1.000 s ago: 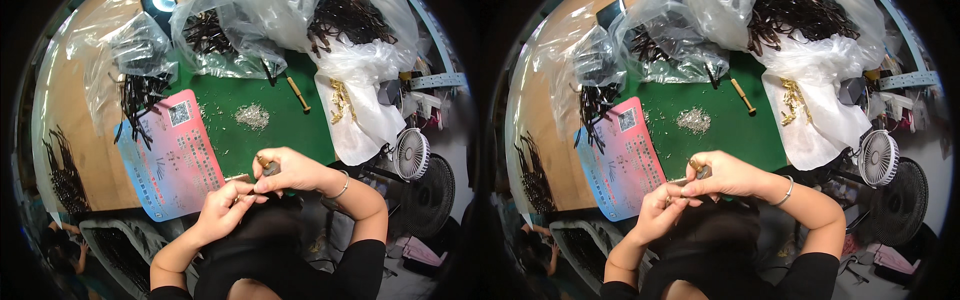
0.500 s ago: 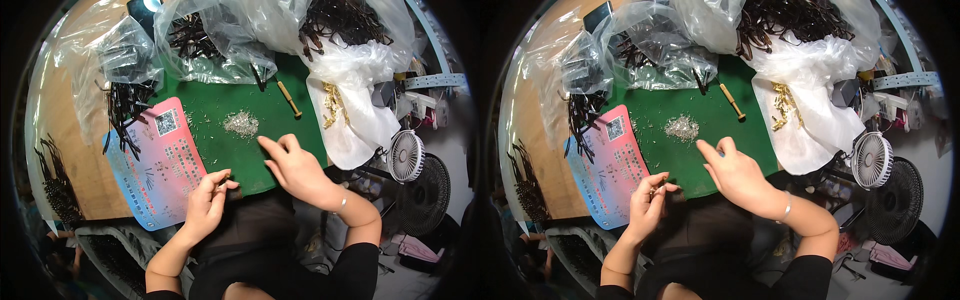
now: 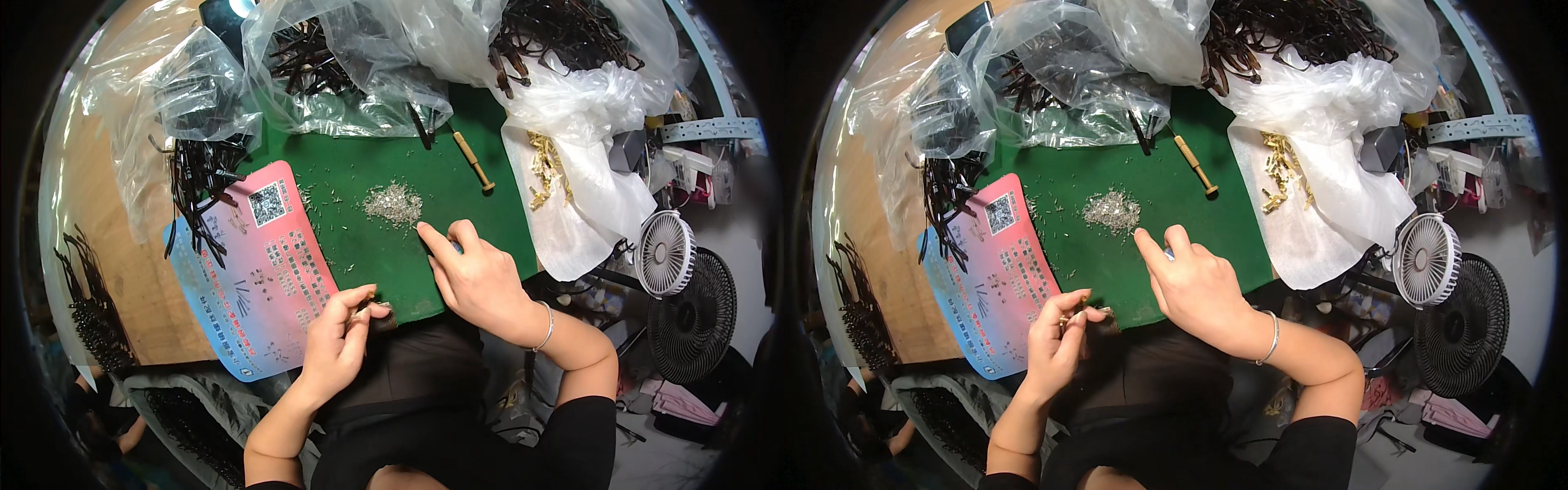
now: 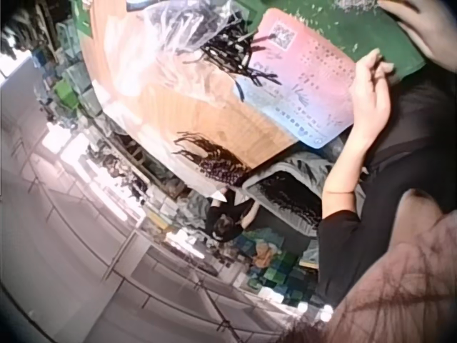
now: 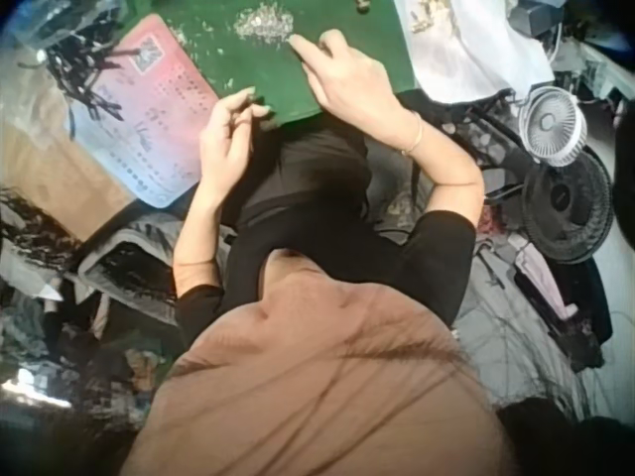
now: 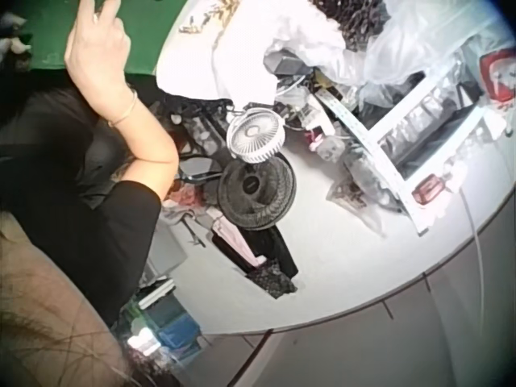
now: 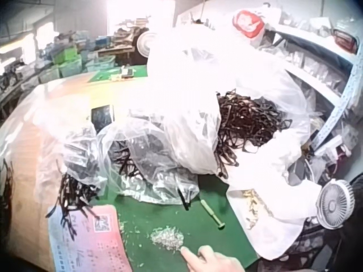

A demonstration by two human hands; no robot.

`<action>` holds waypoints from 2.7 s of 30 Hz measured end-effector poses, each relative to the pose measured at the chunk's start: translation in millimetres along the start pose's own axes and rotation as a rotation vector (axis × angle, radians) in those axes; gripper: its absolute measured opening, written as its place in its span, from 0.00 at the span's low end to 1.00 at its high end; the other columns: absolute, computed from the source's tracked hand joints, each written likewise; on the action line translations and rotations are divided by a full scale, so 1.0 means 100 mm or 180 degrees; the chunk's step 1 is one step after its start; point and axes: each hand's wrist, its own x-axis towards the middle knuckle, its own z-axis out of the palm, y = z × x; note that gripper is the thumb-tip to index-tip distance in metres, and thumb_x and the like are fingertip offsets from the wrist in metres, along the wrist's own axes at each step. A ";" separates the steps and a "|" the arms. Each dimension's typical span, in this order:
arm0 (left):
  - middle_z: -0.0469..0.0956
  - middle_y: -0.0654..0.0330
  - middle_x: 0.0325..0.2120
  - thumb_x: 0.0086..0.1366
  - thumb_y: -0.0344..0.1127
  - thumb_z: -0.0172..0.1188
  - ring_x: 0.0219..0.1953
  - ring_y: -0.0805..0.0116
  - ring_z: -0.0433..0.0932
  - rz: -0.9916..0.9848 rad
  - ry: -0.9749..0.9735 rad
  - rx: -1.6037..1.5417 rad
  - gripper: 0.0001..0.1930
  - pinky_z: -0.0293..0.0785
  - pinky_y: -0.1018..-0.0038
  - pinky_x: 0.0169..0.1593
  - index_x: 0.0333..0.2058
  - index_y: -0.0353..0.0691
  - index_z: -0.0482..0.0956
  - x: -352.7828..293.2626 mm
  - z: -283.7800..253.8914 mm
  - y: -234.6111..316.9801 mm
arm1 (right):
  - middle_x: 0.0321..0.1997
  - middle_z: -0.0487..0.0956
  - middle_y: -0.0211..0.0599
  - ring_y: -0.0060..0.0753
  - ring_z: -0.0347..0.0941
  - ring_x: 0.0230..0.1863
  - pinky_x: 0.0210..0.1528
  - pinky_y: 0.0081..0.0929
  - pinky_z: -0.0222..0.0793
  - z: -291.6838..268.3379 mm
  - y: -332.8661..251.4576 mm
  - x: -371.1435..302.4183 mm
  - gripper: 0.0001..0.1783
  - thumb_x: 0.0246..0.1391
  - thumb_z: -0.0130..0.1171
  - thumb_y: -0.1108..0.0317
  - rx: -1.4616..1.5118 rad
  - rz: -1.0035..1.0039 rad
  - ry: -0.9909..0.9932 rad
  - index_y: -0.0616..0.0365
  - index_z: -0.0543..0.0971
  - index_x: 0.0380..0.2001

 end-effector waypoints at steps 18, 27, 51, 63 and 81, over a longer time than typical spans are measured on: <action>0.79 0.56 0.33 0.62 0.21 0.48 0.26 0.77 0.76 0.0375 0.0583 0.0371 0.14 0.73 0.81 0.30 0.47 0.31 0.69 0.02 0.00 -0.06 | 0.34 0.68 0.45 0.50 0.72 0.28 0.29 0.42 0.72 -0.16 -0.32 0.01 0.19 0.54 0.49 0.70 0.1961 -0.0053 -0.1267 0.52 0.67 0.50; 0.78 0.52 0.30 0.59 0.19 0.51 0.29 0.69 0.79 0.0671 0.0923 0.1026 0.14 0.74 0.77 0.34 0.45 0.30 0.71 0.05 0.08 -0.05 | 0.27 0.67 0.47 0.44 0.70 0.21 0.20 0.33 0.72 -0.05 -0.44 0.09 0.14 0.51 0.53 0.73 0.1869 -0.0400 -0.0994 0.62 0.69 0.43; 0.78 0.47 0.33 0.54 0.17 0.51 0.32 0.57 0.81 0.1016 0.1078 0.1648 0.18 0.76 0.71 0.36 0.45 0.32 0.72 0.11 0.07 -0.10 | 0.40 0.72 0.50 0.50 0.69 0.44 0.49 0.36 0.64 -0.05 -0.45 0.28 0.18 0.59 0.43 0.64 0.2428 0.0571 -0.2245 0.60 0.69 0.49; 0.78 0.48 0.34 0.58 0.20 0.49 0.34 0.60 0.80 0.1100 0.0967 0.1742 0.17 0.75 0.72 0.39 0.48 0.32 0.69 0.09 0.06 -0.08 | 0.36 0.68 0.47 0.52 0.73 0.26 0.28 0.42 0.72 -0.11 -0.47 0.07 0.19 0.55 0.50 0.68 0.1502 0.0017 -0.1618 0.56 0.67 0.50; 0.57 0.43 0.60 0.60 0.39 0.54 0.60 0.52 0.61 0.0128 -0.0581 -0.2436 0.35 0.61 0.59 0.60 0.62 0.32 0.51 -0.15 -0.61 0.00 | 0.30 0.77 0.48 0.48 0.75 0.34 0.38 0.37 0.70 -0.44 0.10 0.41 0.13 0.52 0.55 0.60 0.1594 0.0436 -0.0760 0.62 0.74 0.31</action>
